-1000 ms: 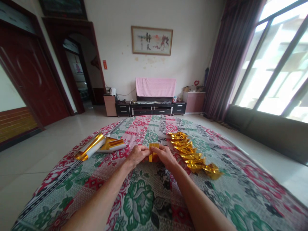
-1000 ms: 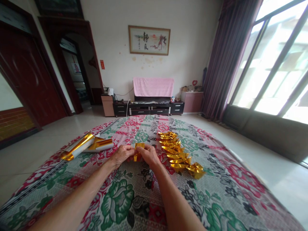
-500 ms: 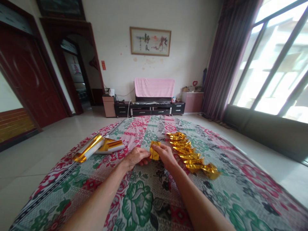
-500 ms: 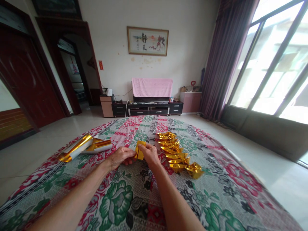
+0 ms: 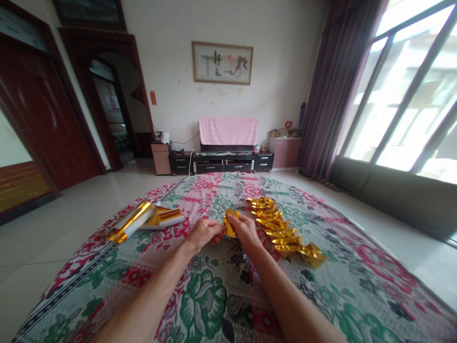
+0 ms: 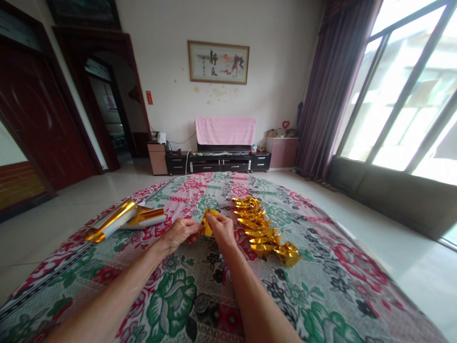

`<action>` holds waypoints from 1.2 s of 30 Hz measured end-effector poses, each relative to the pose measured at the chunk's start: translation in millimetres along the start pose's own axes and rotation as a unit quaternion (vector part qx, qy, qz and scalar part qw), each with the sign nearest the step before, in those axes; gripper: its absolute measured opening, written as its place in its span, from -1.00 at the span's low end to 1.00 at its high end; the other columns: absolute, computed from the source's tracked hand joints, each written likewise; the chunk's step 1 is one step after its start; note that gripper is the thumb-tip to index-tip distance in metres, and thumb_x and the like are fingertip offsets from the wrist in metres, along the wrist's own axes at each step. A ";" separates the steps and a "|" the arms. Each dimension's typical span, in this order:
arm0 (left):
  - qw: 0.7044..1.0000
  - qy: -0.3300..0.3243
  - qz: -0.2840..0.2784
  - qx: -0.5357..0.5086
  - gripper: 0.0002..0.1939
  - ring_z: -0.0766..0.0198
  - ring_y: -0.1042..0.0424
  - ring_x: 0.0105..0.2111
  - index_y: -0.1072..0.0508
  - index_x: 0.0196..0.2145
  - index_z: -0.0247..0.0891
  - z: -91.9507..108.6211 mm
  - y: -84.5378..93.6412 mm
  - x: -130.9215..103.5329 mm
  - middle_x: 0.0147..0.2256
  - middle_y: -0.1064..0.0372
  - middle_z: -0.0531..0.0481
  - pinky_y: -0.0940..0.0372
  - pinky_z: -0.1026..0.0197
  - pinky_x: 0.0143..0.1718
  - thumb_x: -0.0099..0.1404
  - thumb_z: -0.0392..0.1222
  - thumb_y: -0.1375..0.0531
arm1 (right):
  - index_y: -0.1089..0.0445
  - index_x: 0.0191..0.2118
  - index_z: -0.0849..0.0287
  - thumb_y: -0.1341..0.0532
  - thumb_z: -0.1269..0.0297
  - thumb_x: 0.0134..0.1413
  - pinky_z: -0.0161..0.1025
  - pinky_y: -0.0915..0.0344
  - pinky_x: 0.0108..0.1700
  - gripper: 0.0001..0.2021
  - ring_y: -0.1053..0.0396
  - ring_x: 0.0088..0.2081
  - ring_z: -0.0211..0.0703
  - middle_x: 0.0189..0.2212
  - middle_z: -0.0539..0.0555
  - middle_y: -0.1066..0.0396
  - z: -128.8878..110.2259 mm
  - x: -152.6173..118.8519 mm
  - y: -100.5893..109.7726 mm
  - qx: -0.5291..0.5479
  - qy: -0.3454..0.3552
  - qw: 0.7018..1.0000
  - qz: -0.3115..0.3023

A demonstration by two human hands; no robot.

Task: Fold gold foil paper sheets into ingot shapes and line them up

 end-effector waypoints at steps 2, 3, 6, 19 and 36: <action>1.000 0.000 -0.009 -0.005 -0.66 0.43 -0.25 -0.63 -0.46 -0.52 -0.39 0.0 -2.0 -0.6 -0.59 -0.35 0.02 -0.10 0.35 -0.60 -0.04 0.01 -0.27 | -0.27 -0.62 0.20 -0.27 0.07 -0.30 -0.38 0.02 -0.62 -0.71 -0.03 -0.68 -0.39 -0.75 -0.12 -0.14 1.3 0.9 1.7 -0.002 0.004 1.000 0.003; 1.000 -0.001 -0.018 -0.010 -0.67 0.43 -0.25 -0.62 -0.46 -0.51 -0.39 0.1 -3.5 -1.0 -0.58 -0.35 0.02 -0.11 0.35 -0.58 -0.04 0.00 -0.27 | -0.28 -0.62 0.20 -0.27 0.07 -0.31 -0.38 0.01 -0.62 -0.71 -0.03 -0.67 -0.39 -0.75 -0.12 -0.15 1.6 1.2 2.4 -0.005 0.006 1.000 0.004; 0.999 -0.006 -0.039 -0.019 -0.72 0.43 -0.25 -0.61 -0.48 -0.47 -0.39 0.7 -6.9 -1.9 -0.60 -0.33 0.04 -0.12 0.35 -0.56 -0.05 -0.07 -0.28 | -0.29 -0.62 0.19 -0.27 0.05 -0.31 -0.36 -0.01 -0.61 -0.70 -0.04 -0.67 -0.37 -0.74 -0.10 -0.17 2.0 1.2 4.4 -0.016 0.006 1.000 0.010; 1.000 -0.010 -0.017 0.014 -0.63 0.43 -0.26 -0.63 -0.43 -0.42 -0.34 1.1 4.7 -1.7 -0.54 -0.35 0.03 -0.02 0.37 -0.65 0.03 0.08 -0.19 | -0.37 -0.56 0.22 -0.27 0.06 -0.25 -0.36 -0.08 -0.56 -0.72 -0.11 -0.63 -0.35 -0.68 -0.07 -0.23 6.4 1.7 1.8 -0.055 0.026 0.998 -0.004; 0.985 -0.122 0.041 0.116 -0.72 0.37 -0.17 -0.62 -0.40 -0.56 -0.30 18.1 7.4 -1.7 -0.65 -0.24 0.09 -0.06 0.31 -0.55 0.06 -0.01 -0.13 | -0.36 -0.58 0.23 -0.30 0.09 -0.33 -0.35 -0.15 -0.55 -0.73 -0.23 -0.63 -0.30 -0.68 -0.03 -0.34 9.5 -2.6 -12.3 -0.043 -0.048 0.995 -0.082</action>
Point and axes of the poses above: each hand's wrist, its own x-axis towards the middle knuckle, its own y-axis out of the back of the hand, z = x × y, the point moved 9 cm from there along x, towards the middle knuckle
